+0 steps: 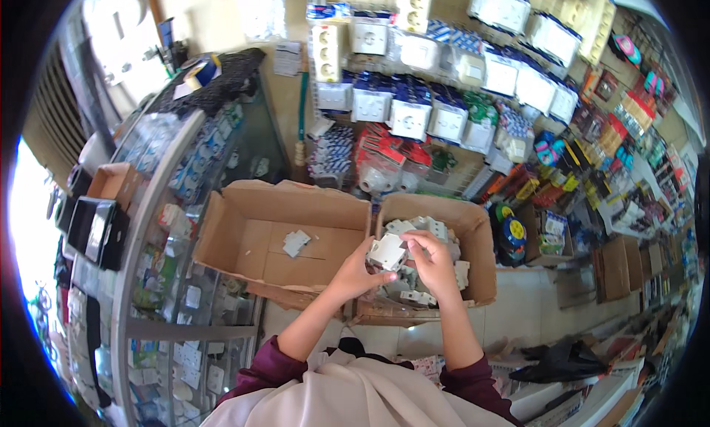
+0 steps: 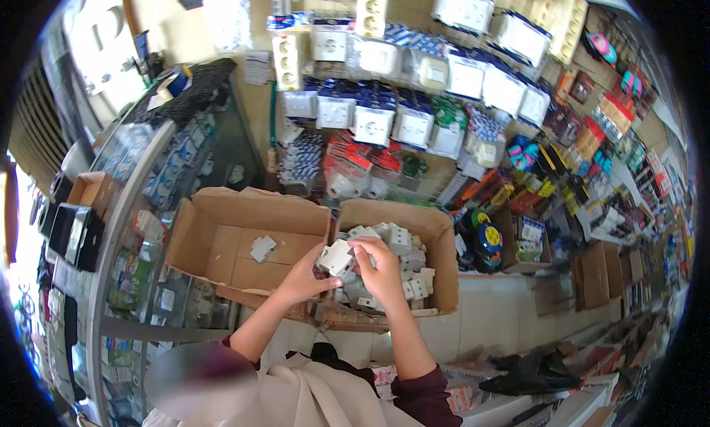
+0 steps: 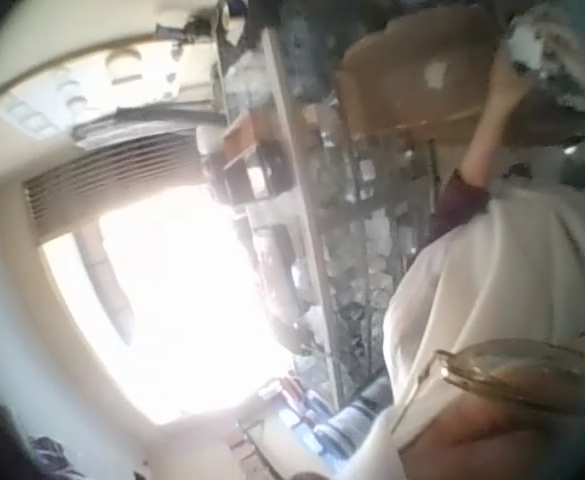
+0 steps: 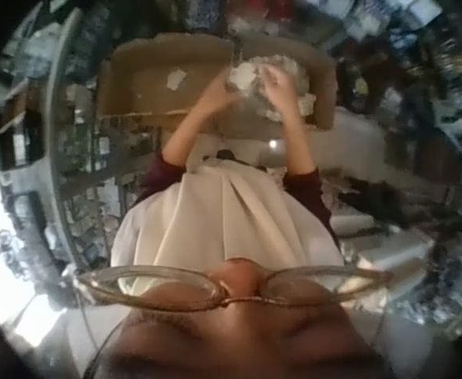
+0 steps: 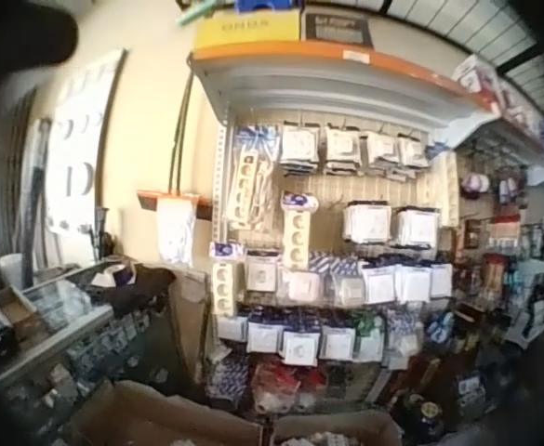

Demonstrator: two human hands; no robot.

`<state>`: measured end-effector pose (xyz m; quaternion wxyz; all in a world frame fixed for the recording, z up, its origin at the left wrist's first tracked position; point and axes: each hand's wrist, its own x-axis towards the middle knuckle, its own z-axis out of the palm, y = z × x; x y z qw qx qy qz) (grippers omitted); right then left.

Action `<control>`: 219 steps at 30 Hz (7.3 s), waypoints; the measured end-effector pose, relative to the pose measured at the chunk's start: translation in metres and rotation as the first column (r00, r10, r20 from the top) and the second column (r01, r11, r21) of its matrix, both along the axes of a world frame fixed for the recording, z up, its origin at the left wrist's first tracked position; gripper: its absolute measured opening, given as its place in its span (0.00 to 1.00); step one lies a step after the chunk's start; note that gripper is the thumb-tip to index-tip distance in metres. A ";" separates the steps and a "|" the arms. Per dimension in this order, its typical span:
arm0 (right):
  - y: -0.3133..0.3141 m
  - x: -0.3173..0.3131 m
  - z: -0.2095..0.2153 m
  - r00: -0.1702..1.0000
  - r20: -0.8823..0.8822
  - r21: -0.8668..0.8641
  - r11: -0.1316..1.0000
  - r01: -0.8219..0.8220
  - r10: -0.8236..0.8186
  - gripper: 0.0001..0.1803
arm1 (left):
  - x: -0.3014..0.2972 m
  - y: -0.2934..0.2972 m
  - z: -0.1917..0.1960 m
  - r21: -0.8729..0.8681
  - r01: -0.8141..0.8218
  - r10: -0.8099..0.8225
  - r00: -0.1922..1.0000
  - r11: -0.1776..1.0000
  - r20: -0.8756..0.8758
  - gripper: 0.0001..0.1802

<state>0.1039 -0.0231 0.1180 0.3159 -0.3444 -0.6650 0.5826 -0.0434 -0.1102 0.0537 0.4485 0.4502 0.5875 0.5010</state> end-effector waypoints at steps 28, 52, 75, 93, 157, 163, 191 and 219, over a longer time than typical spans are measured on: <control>-0.339 -0.287 0.101 0.274 0.220 0.594 0.094 -0.799 0.936 0.20 | -0.141 -0.471 0.084 0.257 -0.633 0.558 0.770 0.730 0.309 0.35; -0.596 -0.407 0.122 0.068 0.127 0.810 -0.063 -0.584 0.990 0.16 | -0.140 -0.679 0.146 0.571 -0.821 0.575 -0.458 0.019 -0.678 0.13; -0.604 -0.404 0.098 0.223 0.099 0.829 0.044 -0.557 0.970 0.16 | -0.150 -0.668 0.139 0.517 -0.856 0.398 -0.463 0.032 -0.792 0.17; -0.574 -0.351 0.047 0.337 -0.562 -0.655 -0.158 -0.739 0.755 0.16 | -0.176 -0.755 0.096 0.000 -0.987 0.586 -0.097 -0.162 0.804 0.25; -0.553 -0.411 0.072 0.539 0.235 0.648 0.283 -0.708 0.809 0.53 | -0.151 -0.642 0.127 0.547 -0.834 0.666 -0.449 -0.073 -0.595 0.32; -0.549 -0.413 0.074 0.535 0.284 0.671 0.234 -0.704 0.796 0.52 | -0.153 -0.641 0.125 0.544 -0.835 0.669 -0.447 -0.075 -0.594 0.27; -0.405 -0.283 0.039 0.551 0.012 0.241 0.533 -0.811 0.834 0.39 | -0.127 -0.564 0.123 0.880 -0.465 0.923 -0.373 -0.099 -0.093 0.23; 0.060 0.108 -0.121 0.840 0.529 0.287 0.957 -0.046 -0.118 0.22 | -0.012 -0.011 0.008 0.325 -0.021 0.103 0.966 0.945 -0.237 0.13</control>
